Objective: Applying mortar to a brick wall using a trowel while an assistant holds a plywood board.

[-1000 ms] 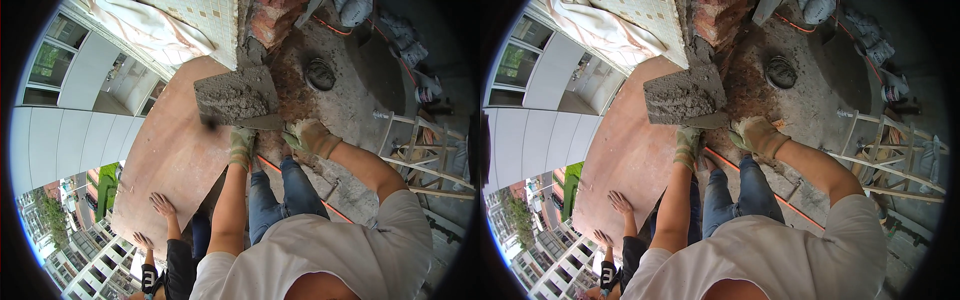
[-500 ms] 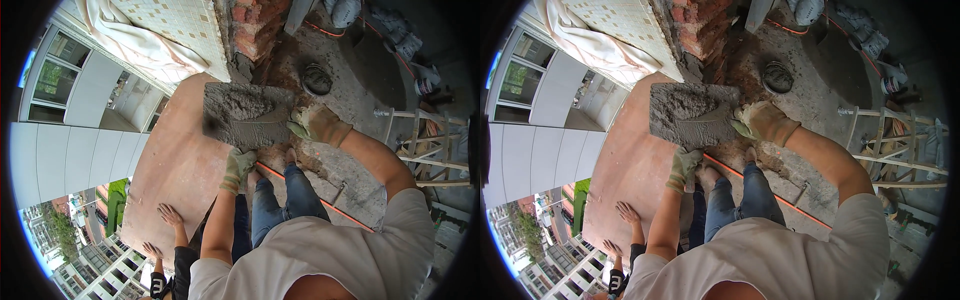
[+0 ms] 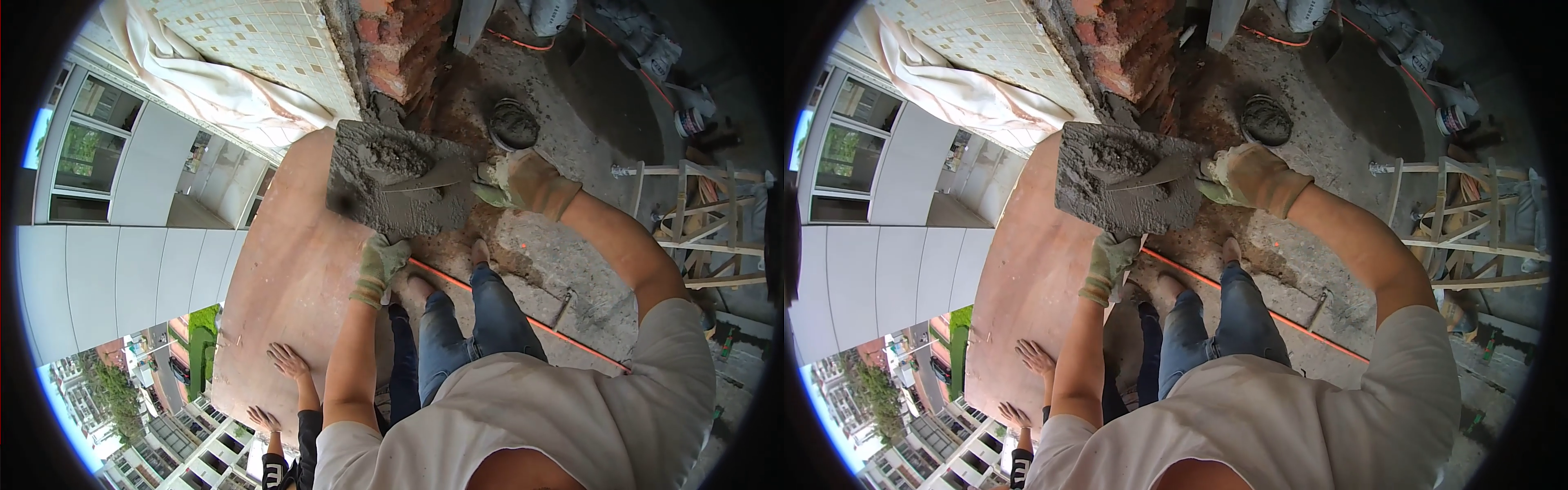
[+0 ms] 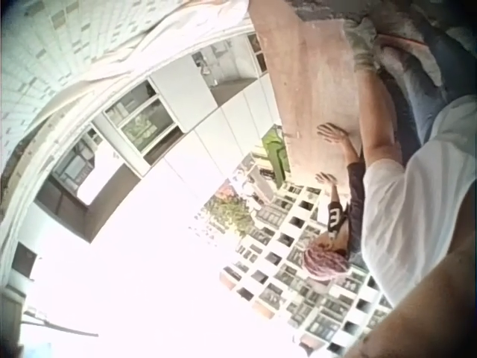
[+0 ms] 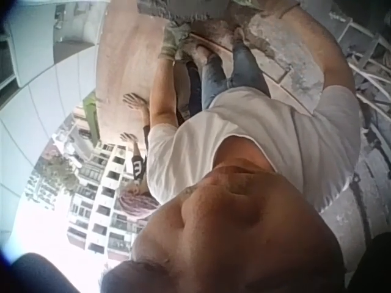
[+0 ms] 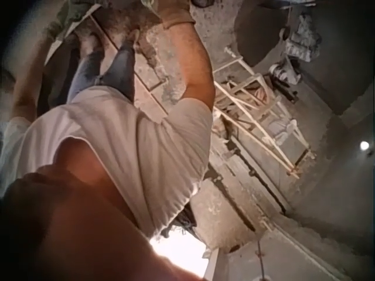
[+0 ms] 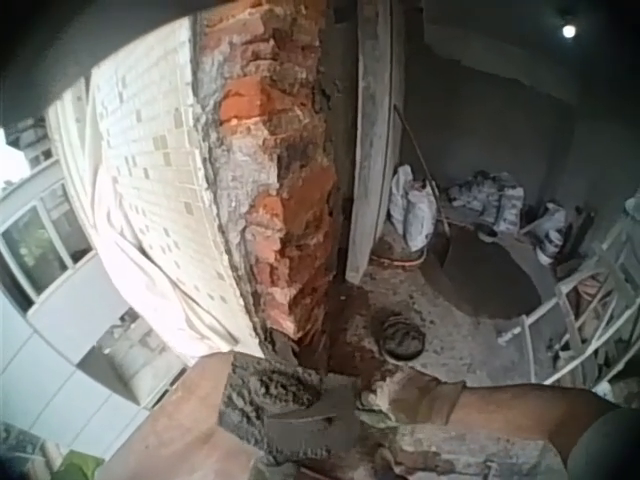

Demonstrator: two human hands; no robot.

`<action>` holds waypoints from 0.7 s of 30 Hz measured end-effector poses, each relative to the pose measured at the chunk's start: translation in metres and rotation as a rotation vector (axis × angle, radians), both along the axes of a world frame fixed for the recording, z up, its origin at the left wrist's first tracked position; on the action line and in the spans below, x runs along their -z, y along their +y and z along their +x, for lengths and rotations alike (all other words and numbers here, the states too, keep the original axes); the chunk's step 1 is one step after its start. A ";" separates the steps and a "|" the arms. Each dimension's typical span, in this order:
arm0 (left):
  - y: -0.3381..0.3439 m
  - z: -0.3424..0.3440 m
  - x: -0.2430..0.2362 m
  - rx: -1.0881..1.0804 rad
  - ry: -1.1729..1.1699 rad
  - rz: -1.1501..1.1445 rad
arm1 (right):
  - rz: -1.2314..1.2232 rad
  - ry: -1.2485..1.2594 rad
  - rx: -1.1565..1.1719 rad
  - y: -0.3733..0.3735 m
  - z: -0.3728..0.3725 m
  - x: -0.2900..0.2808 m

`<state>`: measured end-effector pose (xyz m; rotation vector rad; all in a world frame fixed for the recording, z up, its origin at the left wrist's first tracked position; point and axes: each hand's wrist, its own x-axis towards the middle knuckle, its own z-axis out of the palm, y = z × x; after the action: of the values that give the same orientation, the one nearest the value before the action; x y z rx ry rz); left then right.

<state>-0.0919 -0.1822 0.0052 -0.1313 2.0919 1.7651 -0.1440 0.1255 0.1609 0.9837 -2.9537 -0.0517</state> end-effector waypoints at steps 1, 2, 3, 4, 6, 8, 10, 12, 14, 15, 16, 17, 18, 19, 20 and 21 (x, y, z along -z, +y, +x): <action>-0.006 0.002 0.004 0.092 0.219 -0.231 | -0.005 0.006 0.004 0.001 -0.004 0.007; -0.003 -0.001 -0.030 0.221 0.123 -0.425 | -0.092 0.110 -0.048 0.011 -0.007 0.017; -0.002 -0.002 -0.029 0.233 0.128 -0.419 | -0.178 0.213 -0.104 0.019 -0.011 0.028; -0.010 0.003 -0.029 0.313 0.143 -0.627 | -0.190 0.216 -0.111 0.015 -0.015 0.034; -0.017 0.018 -0.021 0.396 0.148 -0.836 | -0.403 0.215 -0.096 0.002 -0.015 0.050; -0.008 0.037 -0.009 0.254 0.145 -0.709 | -0.548 0.279 -0.115 -0.015 -0.024 0.071; -0.006 0.063 0.026 0.123 -0.147 -0.615 | -0.823 0.355 -0.118 -0.042 -0.030 0.092; -0.020 0.102 0.085 -0.053 -0.325 -0.471 | -1.017 0.189 -0.101 -0.071 -0.046 0.138; -0.017 0.121 0.101 -0.172 -0.354 -0.342 | -1.279 -0.084 0.040 -0.090 -0.067 0.181; -0.015 0.123 0.108 -0.284 -0.378 -0.209 | -1.370 -0.178 0.147 -0.097 -0.082 0.195; -0.011 0.121 0.105 -0.291 -0.387 -0.204 | -1.545 -0.270 0.296 -0.104 -0.097 0.202; -0.005 0.112 0.091 -0.367 -0.451 -0.073 | -1.533 -0.269 0.302 -0.093 -0.108 0.209; 0.001 0.103 0.084 -0.439 -0.513 0.061 | -1.373 -0.180 0.300 -0.080 -0.118 0.214; -0.001 0.101 0.084 -0.457 -0.514 0.066 | -1.224 -0.111 0.275 -0.081 -0.122 0.210; -0.003 0.099 0.085 -0.441 -0.509 0.094 | -1.291 -0.192 0.270 -0.080 -0.117 0.197; -0.003 0.096 0.086 -0.421 -0.502 0.124 | -1.285 -0.198 0.260 -0.081 -0.118 0.198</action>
<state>0.0042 -0.1851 -0.0804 -0.9348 1.6637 1.8332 -0.2621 0.0441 -0.0374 0.3759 -2.3416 1.7047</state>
